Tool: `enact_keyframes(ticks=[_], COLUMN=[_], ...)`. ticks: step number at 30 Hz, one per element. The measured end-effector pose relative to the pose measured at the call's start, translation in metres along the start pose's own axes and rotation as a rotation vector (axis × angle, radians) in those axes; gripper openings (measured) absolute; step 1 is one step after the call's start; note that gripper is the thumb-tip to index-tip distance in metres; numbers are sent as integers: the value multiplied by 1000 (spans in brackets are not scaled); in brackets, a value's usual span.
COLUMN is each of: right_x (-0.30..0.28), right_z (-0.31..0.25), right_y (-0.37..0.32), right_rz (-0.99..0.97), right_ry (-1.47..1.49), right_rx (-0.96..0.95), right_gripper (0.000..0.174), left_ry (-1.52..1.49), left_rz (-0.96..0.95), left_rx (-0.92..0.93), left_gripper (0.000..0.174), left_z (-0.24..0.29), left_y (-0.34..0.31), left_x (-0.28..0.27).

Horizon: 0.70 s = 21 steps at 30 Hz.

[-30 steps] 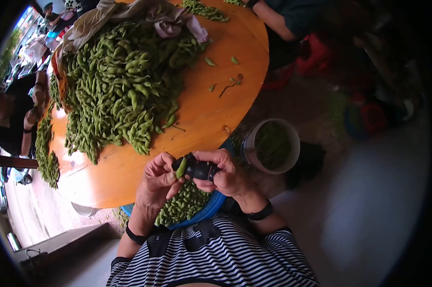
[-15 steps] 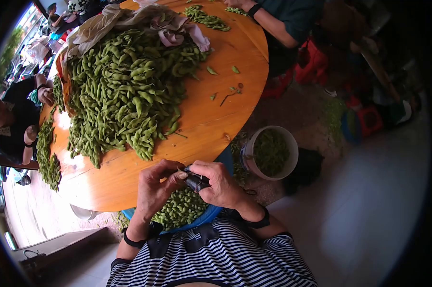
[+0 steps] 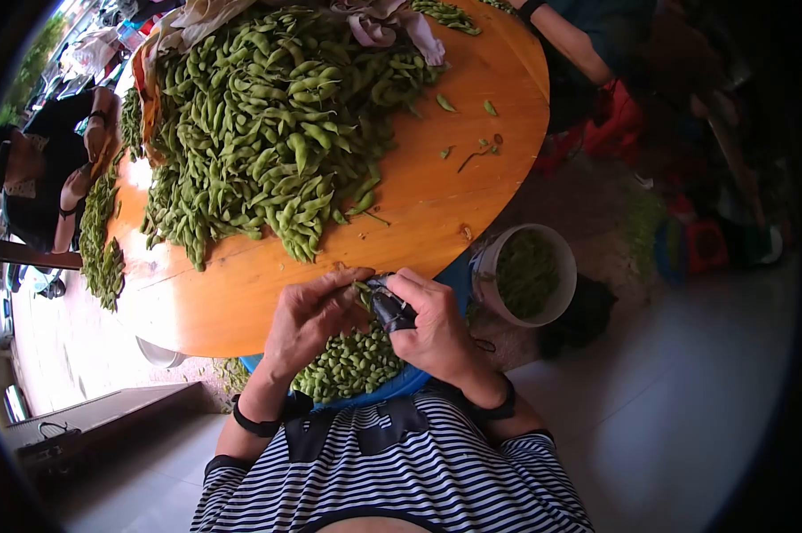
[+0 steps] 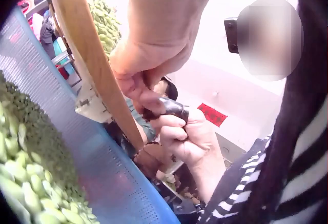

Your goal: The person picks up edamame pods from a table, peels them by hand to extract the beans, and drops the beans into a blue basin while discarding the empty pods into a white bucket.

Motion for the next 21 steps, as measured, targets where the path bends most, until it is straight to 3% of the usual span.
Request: enact_keyframes(ticks=[2,3,10,14,17,21], right_x=[8,14,27,27,25,21], right_z=[-8,-8,-12,0,-4,-3], right_y=[-4,-9,-13,-16,-14,-15], right_rz=[187,192,251,291,349,280], right_ry=[-272,-354,-432,-451,-595,-557], right_rx=[-101,-97,-218,-169,-336,-346], right_gripper=[25,34,44,45,48,50], left_ry=[-228,-292,-579,-747,-793,-818], left_rz=[77,127,290,177,141,109], left_rx=[-132,-122,23,-56,-48,-88], left_gripper=[27,28,26,29,32,32], left_z=[-2,-8,-22,-23,-16,-12], left_y=[1,2,7,10,11,12], left_x=[4,7,24,33,38,41])
Point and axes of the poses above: each hand's wrist, its own y-axis towards the middle knuckle, its own x-axis out of the palm, z = x × y, the point moved 3 cm from there along y, towards the middle knuckle, and after that the axes turned 2 degrees about -y, right-handed, at the moved point
